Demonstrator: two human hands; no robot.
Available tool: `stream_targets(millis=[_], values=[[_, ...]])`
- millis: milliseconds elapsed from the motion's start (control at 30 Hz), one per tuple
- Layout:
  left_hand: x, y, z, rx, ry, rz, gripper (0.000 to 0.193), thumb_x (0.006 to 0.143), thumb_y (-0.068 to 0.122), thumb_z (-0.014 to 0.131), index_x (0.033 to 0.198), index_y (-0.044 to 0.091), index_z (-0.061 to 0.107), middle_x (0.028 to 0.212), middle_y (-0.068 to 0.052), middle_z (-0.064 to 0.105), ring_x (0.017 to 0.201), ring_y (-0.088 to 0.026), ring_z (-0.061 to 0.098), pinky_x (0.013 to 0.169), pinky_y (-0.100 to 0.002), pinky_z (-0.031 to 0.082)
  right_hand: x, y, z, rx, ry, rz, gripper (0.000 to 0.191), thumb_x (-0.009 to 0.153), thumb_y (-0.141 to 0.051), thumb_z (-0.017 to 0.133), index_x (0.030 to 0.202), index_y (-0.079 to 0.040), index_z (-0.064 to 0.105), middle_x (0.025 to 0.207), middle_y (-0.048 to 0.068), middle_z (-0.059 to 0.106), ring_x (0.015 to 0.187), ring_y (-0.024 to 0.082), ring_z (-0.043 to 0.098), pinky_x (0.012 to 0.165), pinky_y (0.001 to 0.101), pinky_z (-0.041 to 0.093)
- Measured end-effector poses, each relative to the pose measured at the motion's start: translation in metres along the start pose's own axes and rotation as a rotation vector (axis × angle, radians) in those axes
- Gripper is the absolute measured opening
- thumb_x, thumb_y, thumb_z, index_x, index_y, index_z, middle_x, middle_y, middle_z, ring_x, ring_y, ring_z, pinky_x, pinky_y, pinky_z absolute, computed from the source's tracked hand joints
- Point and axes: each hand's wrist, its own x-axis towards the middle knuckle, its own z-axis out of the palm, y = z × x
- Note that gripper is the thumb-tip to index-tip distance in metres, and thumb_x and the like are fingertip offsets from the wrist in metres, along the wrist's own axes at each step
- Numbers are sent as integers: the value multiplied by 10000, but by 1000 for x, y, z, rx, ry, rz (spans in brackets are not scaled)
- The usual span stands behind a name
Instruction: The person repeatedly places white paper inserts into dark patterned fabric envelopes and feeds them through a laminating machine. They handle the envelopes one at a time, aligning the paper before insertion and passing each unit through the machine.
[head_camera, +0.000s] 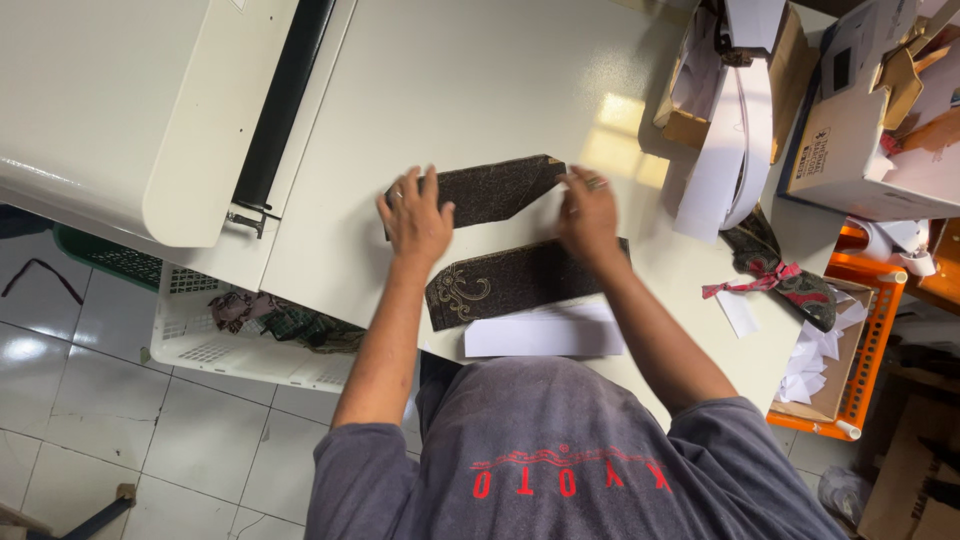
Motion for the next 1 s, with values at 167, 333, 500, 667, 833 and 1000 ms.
stream_targets(millis=[167,333,500,667,833,1000], values=[[-36,10,51,62,-126,39,580,1001,299,541,1546,148,408,1677,-136,237,1536,-376,198,1161,-726,83,-12,-73,51,13,-456,-192,499,943,-199,567,1428,-84,539,1551,169,466,1452,411,386,1159,622,302],[-43,-2,60,8,-109,21,598,1001,377,526,1558,191,413,1690,-106,221,1546,-362,183,1171,-706,97,-10,-87,47,-304,-738,115,748,1014,-608,350,1590,-136,294,1685,142,185,1559,364,150,1160,705,172],[-46,-7,61,-22,-90,42,638,987,469,552,1544,178,437,1686,-118,226,1548,-363,191,1179,-684,94,-24,-51,18,-407,-731,329,865,977,-701,305,1600,-102,260,1690,149,154,1552,358,114,1134,719,166],[-47,-2,54,-53,-98,48,655,983,481,552,1533,143,446,1676,-138,217,1546,-377,172,1179,-694,60,-34,-38,6,-455,-612,257,871,1003,-708,308,1582,-58,277,1663,166,182,1529,406,99,1132,758,142],[-65,-3,43,-121,37,110,656,970,468,603,1468,52,507,1631,-229,285,1514,-419,220,1161,-693,82,-46,-56,-28,-218,-418,156,600,1001,-533,553,1415,-102,597,1441,123,626,1414,323,517,1155,656,354],[-92,-2,34,-220,162,162,530,949,419,668,1318,39,638,1490,-180,481,1417,-377,399,1160,-646,191,-70,-73,-67,-201,-978,184,578,803,-579,787,1218,-182,716,1084,90,721,1063,262,658,917,410,510]])
